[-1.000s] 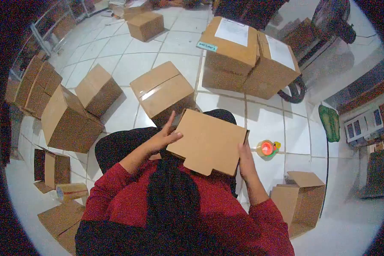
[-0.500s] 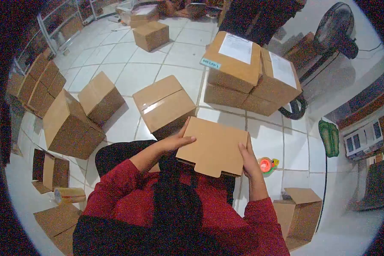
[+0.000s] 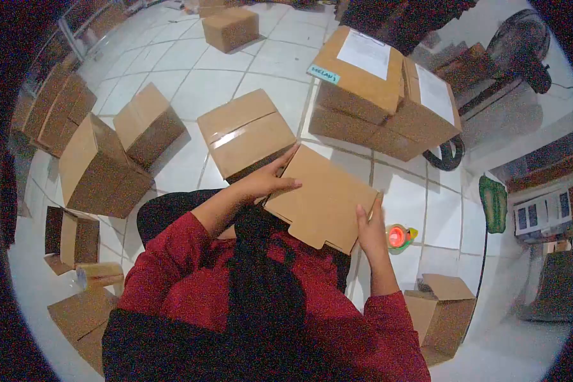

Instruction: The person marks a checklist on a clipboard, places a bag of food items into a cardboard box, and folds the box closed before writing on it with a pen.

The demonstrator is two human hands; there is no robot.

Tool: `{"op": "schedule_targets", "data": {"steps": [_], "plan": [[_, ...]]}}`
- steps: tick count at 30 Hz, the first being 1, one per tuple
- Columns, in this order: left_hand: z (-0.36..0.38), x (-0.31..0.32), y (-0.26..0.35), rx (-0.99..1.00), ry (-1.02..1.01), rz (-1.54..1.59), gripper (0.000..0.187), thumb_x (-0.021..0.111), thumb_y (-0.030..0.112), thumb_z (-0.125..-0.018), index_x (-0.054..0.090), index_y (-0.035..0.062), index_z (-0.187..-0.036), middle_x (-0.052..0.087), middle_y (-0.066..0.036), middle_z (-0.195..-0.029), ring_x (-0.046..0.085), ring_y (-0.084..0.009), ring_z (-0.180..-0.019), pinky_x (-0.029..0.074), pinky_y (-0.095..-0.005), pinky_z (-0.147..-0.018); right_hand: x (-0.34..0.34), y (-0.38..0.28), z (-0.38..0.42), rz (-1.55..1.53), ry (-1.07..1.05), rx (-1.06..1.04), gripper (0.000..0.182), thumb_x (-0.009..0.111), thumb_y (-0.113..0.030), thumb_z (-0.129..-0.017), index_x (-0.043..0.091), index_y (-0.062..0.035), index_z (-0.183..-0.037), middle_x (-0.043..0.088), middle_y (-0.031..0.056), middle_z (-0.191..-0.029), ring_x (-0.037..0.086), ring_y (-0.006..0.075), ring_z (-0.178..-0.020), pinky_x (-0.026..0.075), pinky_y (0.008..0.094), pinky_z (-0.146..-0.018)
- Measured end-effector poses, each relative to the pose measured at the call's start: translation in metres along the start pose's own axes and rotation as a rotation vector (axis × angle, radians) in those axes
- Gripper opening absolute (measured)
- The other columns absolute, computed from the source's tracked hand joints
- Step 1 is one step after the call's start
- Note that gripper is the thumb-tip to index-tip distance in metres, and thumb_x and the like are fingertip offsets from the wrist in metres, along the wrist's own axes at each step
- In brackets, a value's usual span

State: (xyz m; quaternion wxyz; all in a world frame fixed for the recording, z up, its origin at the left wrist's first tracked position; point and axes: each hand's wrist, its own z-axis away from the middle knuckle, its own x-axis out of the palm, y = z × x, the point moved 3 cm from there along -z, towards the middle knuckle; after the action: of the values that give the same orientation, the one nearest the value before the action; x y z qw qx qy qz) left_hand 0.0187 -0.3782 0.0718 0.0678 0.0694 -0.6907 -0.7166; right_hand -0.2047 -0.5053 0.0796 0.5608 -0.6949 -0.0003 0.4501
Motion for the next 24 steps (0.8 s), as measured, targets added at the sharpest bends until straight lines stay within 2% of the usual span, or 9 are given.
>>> {"op": "schedule_targets", "data": {"steps": [1, 3, 4, 6, 9, 12, 14, 19, 24], "plan": [[0.001, -0.003, -0.004, -0.050, 0.026, -0.044, 0.081, 0.058, 0.023, -0.074, 0.000, 0.0069, -0.130, 0.031, -0.018, -0.123, 0.032, -0.0232, -0.112, 0.028, -0.0289, -0.090, -0.003, -0.012, 0.003, 0.000, -0.004, -0.006, 0.060, 0.045, -0.028, -0.082, 0.016, 0.0006, -0.126, 0.030, 0.0196, -0.123, 0.030, 0.0292, -0.114, 0.025, 0.0309, -0.094], [0.006, -0.006, -0.006, -0.102, 0.059, -0.088, 0.078, 0.057, 0.023, -0.075, 0.004, 0.0069, -0.130, 0.034, -0.017, -0.121, 0.036, -0.0226, -0.109, 0.033, -0.0295, -0.086, -0.006, -0.058, 0.018, 0.316, 0.027, -0.367, 0.069, 0.056, -0.028, -0.074, 0.019, -0.0041, -0.127, 0.026, 0.0190, -0.127, 0.027, 0.0282, -0.118, 0.024, 0.0340, -0.095], [0.012, -0.009, -0.009, -0.151, 0.133, 0.173, 0.071, 0.056, 0.026, -0.075, 0.010, 0.0081, -0.127, 0.037, -0.015, -0.117, 0.039, -0.0208, -0.106, 0.036, -0.0284, -0.081, -0.005, -0.076, 0.026, 0.315, 0.021, -0.368, 0.069, 0.056, -0.028, -0.074, 0.019, -0.0041, -0.127, 0.026, 0.0190, -0.127, 0.027, 0.0282, -0.118, 0.024, 0.0340, -0.095], [0.028, -0.013, -0.021, -0.198, 0.209, 0.569, 0.054, 0.053, 0.033, -0.077, 0.023, 0.0128, -0.118, 0.041, -0.011, -0.110, 0.044, -0.0158, -0.099, 0.041, -0.0259, -0.071, 0.019, -0.106, 0.047, 0.697, -0.422, -0.667, 0.070, 0.061, -0.022, -0.067, 0.025, -0.0047, -0.124, 0.027, 0.0176, -0.126, 0.026, 0.0326, -0.117, 0.023, 0.0410, -0.095], [0.046, 0.000, -0.053, -0.007, 0.253, 0.860, 0.052, 0.052, 0.034, -0.078, 0.024, 0.0156, -0.117, 0.041, -0.009, -0.109, 0.044, -0.0180, -0.097, 0.042, -0.0286, -0.074, 0.033, -0.104, 0.053, 0.669, -0.330, -0.745, 0.060, 0.059, -0.014, -0.066, 0.033, -0.0050, -0.120, 0.034, 0.0150, -0.122, 0.031, 0.0342, -0.114, 0.025, 0.0452, -0.093], [0.067, 0.011, -0.034, -0.076, 0.280, 0.715, 0.053, 0.054, 0.027, -0.077, 0.022, 0.0183, -0.119, 0.036, -0.008, -0.114, 0.039, -0.0214, -0.103, 0.042, -0.0352, -0.076, 0.035, -0.095, 0.052, 0.653, -0.260, -0.901, 0.053, 0.057, -0.010, -0.067, 0.039, -0.0049, -0.116, 0.041, 0.0141, -0.116, 0.037, 0.0338, -0.109, 0.028, 0.0445, -0.092], [0.069, 0.018, -0.034, -0.154, 0.169, 0.555, 0.061, 0.058, 0.023, -0.076, 0.017, 0.0202, -0.122, 0.028, -0.009, -0.119, 0.034, -0.0230, -0.107, 0.043, -0.0422, -0.074, 0.033, -0.101, 0.052, 0.631, -0.237, -0.906, 0.050, 0.056, -0.008, -0.067, 0.041, -0.0044, -0.115, 0.043, 0.0142, -0.114, 0.039, 0.0337, -0.107, 0.029, 0.0443, -0.091], [0.069, 0.034, -0.003, -0.226, 0.168, 0.650, 0.066, 0.058, 0.016, -0.074, 0.014, 0.0210, -0.123, 0.031, -0.007, -0.119, 0.037, -0.0232, -0.104, 0.044, -0.0433, -0.070, 0.028, -0.102, 0.052, 0.631, -0.213, -0.915, 0.047, 0.054, -0.009, -0.069, 0.042, -0.0050, -0.114, 0.044, 0.0139, -0.113, 0.040, 0.0328, -0.107, 0.031, 0.0436, -0.089], [0.068, 0.031, 0.003, -0.157, 0.142, 0.435, 0.066, 0.057, 0.007, -0.071, 0.016, 0.0145, -0.123, 0.036, -0.009, -0.116, 0.044, -0.0183, -0.094, 0.044, -0.0337, -0.071, 0.018, -0.113, 0.042, 0.623, -0.365, -0.686, 0.063, 0.057, -0.028, -0.069, 0.030, -0.0106, -0.123, 0.033, 0.0149, -0.123, 0.029, 0.0367, -0.113, 0.024, 0.0476, -0.092]]}}
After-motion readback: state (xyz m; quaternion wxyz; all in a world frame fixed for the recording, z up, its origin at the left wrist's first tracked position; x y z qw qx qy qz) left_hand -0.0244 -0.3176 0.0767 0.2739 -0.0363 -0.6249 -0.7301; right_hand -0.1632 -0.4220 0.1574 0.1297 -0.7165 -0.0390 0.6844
